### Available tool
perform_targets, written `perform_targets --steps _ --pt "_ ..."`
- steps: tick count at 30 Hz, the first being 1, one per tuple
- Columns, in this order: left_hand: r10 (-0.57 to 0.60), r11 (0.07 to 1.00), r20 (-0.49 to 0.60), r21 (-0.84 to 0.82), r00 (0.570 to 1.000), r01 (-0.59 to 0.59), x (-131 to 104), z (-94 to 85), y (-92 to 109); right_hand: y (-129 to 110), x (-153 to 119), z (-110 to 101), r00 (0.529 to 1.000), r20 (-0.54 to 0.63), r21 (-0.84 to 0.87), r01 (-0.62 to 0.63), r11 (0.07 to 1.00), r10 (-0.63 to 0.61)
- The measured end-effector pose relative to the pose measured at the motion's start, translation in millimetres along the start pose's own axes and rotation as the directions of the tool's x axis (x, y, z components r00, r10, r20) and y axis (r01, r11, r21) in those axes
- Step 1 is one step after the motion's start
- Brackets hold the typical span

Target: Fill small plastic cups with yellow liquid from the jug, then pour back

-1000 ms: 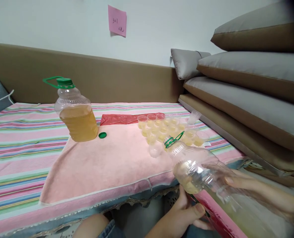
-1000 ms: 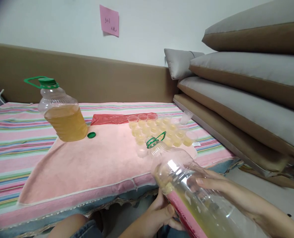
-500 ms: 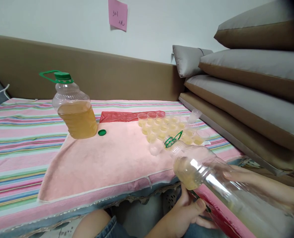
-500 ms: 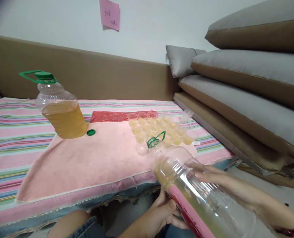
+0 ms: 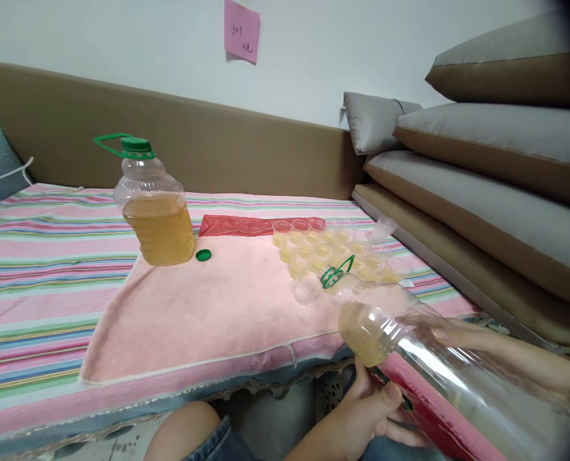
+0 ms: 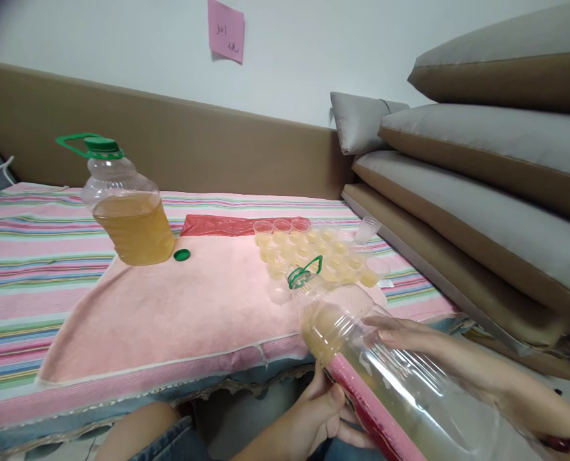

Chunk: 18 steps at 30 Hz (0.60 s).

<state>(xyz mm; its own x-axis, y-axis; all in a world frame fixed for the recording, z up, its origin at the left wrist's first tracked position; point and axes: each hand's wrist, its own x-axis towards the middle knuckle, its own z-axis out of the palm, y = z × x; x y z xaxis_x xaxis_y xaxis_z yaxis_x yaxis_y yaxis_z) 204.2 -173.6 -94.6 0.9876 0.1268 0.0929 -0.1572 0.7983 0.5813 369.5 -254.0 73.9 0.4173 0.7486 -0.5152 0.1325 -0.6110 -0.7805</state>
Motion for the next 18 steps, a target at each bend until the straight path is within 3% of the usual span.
perform_targets --steps 9,15,18 --pt "-0.012 1.0 -0.003 0.002 1.0 0.012 4 6.9 6 -1 10 -7 0.996 0.09 0.02 -0.005 1.0 0.003" --pt "0.011 1.0 0.024 -0.009 1.0 -0.011 7 8.8 5 -9 9 -8 0.999 0.041 0.001 -0.004 1.0 0.003" --pt "0.007 1.0 0.016 -0.014 1.0 -0.007 10 9.7 4 -11 9 -9 0.996 0.088 0.035 -0.009 0.999 0.006"
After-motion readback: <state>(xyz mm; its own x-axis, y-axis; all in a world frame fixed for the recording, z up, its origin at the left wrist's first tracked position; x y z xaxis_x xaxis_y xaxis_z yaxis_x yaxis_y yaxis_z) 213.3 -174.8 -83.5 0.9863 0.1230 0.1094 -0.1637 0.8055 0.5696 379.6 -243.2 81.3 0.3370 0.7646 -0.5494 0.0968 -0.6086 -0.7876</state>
